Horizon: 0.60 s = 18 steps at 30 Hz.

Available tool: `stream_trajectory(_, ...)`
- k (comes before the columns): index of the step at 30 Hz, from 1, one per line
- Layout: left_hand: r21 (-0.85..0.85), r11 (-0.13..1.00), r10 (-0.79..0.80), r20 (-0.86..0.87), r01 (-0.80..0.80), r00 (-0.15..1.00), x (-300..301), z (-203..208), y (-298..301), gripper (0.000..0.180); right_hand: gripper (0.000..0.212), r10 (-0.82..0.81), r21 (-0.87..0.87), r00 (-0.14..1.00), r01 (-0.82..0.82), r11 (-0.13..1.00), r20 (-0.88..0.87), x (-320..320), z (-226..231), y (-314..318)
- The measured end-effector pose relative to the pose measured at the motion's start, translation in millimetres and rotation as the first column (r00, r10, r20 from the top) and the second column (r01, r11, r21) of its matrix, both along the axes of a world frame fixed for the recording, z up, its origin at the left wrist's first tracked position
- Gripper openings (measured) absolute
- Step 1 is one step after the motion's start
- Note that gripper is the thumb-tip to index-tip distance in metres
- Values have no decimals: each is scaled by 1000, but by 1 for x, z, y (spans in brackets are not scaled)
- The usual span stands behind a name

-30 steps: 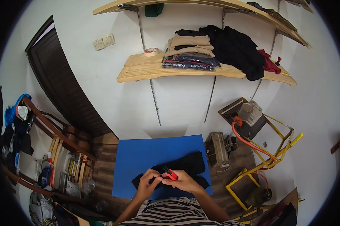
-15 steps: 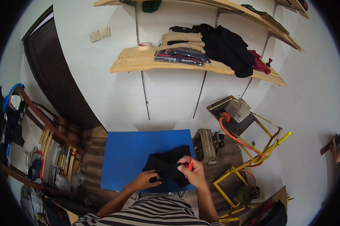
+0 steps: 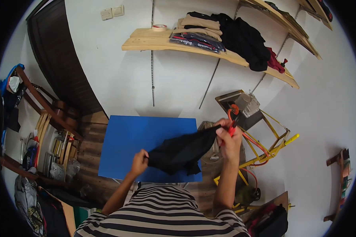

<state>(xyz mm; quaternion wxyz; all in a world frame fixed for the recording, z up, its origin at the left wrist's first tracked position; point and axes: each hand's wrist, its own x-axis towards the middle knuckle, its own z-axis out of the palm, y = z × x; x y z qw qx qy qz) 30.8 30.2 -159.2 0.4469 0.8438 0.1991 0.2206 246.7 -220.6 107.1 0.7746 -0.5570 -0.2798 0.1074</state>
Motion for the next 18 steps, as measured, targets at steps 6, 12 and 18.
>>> stream_trajectory(6, 289, 938, 125, 232, -191, 965, -5, 85, 6, 27, 16, 104, 172, 994, -100, 980, -18, -1, 14, 10)
stream_trajectory(12, 363, 925, -269, 415, 113, 869, 28, 144, -63, 71, 15, 114, 67, 994, -113, 991, -1, -18, 16, 31)
stream_trajectory(18, 21, 884, -464, -93, 467, 881, 48, 81, -55, 52, 21, 141, 118, 990, -142, 983, 12, -17, 22, 19)
